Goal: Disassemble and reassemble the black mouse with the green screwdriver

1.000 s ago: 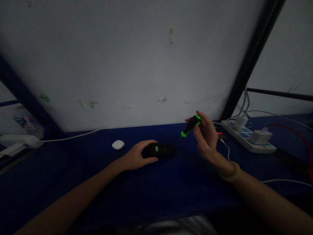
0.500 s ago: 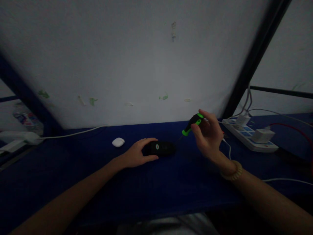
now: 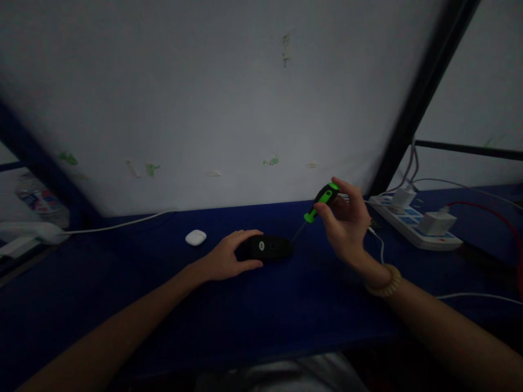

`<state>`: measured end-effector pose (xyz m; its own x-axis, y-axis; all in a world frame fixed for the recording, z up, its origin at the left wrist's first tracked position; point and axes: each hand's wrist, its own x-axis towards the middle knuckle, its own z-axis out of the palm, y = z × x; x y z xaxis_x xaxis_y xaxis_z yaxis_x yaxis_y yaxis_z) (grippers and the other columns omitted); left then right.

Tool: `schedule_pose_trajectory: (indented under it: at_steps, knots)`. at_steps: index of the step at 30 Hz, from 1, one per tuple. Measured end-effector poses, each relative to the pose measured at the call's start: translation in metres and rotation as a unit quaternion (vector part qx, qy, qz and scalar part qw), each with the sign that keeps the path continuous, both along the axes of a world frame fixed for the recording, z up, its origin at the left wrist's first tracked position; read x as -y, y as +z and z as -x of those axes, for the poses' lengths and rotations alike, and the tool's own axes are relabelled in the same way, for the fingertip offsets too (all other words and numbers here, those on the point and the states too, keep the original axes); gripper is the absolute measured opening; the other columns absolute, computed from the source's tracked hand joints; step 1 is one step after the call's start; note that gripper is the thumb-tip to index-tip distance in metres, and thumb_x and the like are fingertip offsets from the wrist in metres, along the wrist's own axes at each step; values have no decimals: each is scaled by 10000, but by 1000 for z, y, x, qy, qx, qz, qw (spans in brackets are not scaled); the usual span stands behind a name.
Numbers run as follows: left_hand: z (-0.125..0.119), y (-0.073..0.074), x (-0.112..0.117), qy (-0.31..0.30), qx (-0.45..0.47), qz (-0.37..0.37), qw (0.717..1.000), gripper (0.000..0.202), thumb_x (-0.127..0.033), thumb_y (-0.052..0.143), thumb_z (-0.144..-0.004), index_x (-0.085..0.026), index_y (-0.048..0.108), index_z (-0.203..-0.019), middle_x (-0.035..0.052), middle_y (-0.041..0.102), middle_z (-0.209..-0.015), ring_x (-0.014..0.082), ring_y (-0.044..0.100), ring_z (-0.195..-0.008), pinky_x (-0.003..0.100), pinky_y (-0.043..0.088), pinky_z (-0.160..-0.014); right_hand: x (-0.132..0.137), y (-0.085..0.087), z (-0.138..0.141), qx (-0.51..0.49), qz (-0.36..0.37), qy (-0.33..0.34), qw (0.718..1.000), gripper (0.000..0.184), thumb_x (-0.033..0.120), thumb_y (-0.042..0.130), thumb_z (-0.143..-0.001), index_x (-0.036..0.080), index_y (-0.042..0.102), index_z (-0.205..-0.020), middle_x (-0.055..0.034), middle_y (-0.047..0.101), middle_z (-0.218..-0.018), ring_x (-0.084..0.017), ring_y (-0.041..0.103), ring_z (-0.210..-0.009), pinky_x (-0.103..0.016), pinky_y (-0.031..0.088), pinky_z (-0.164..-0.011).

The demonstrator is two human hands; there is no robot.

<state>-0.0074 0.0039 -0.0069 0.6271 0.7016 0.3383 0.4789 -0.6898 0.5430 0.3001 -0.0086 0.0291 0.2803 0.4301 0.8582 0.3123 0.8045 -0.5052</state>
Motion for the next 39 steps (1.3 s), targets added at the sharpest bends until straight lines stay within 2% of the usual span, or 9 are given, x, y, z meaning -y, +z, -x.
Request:
schedule_pose_trajectory:
  at_steps: [4,10,16,21,25,30,32,35,39]
  knots:
    - [1,-1,0,-7,-9,-3,1000,692,-487,855,-871,-284,579,-1473,110,677,-1448,321,645,-1321,533,483,-1157,-1,0,0,-6,-11,13,1000,506,376,839,-898,357,643,-1365,-14,557,-1064,-149,662,-786,-350,642,-717]
    - [0,-1,1,0,-16,-1,1000,699,-511,848,-871,-281,574,-1472,111,673,-1453,331,635,-1330,566,463,-1168,-1,0,0,7,-29,25,999,517,307,827,-906,350,643,-1387,-19,601,-1068,-166,679,-819,-364,658,-742]
    - [-1,1,1,5,-16,8,1000,681,-503,847,-874,-282,583,-1462,106,679,-1443,322,646,-1307,544,488,-1138,6,1,1,26,-17,96,995,470,279,677,-1014,381,585,-1463,-63,679,-1271,-213,724,-952,-415,675,-828]
    - [-1,2,2,8,-13,7,1000,674,-513,842,-875,-272,591,-1453,111,685,-1436,325,649,-1305,545,492,-1136,6,6,-4,21,-45,22,998,332,283,769,-955,337,715,-1278,-49,680,-1167,-212,706,-1011,-398,633,-894]
    - [-2,1,1,3,-9,8,1000,667,-522,835,-879,-272,591,-1448,114,686,-1431,328,651,-1307,559,491,-1138,7,8,-6,28,-17,80,996,322,301,624,-1053,325,642,-1374,-65,731,-1258,-232,741,-1053,-447,632,-926]
    - [-1,-1,0,6,-12,10,1000,674,-514,843,-876,-273,587,-1451,111,681,-1438,328,647,-1314,564,490,-1139,7,10,-8,43,-51,-26,997,255,348,729,-990,376,733,-1243,-76,711,-1139,-277,706,-1032,-475,623,-885]
    - [-1,-1,0,6,-10,10,1000,681,-518,845,-872,-267,588,-1451,112,684,-1432,330,647,-1313,564,489,-1140,8,11,-9,44,-35,-10,998,283,339,687,-1016,392,705,-1293,-65,739,-1159,-278,722,-1060,-491,619,-924]
    - [0,-1,0,7,-9,11,1000,689,-526,847,-870,-259,592,-1452,115,684,-1430,331,649,-1310,557,494,-1138,8,12,-10,46,-29,17,998,280,318,601,-1059,316,692,-1324,-66,754,-1218,-266,729,-1117,-498,598,-984]
    - [-1,0,0,9,-7,11,1000,678,-518,842,-872,-265,596,-1452,113,681,-1434,329,650,-1310,560,495,-1142,9,14,-10,42,-59,-34,997,218,323,744,-969,276,758,-1182,-51,743,-1078,-234,705,-996,-436,586,-895]
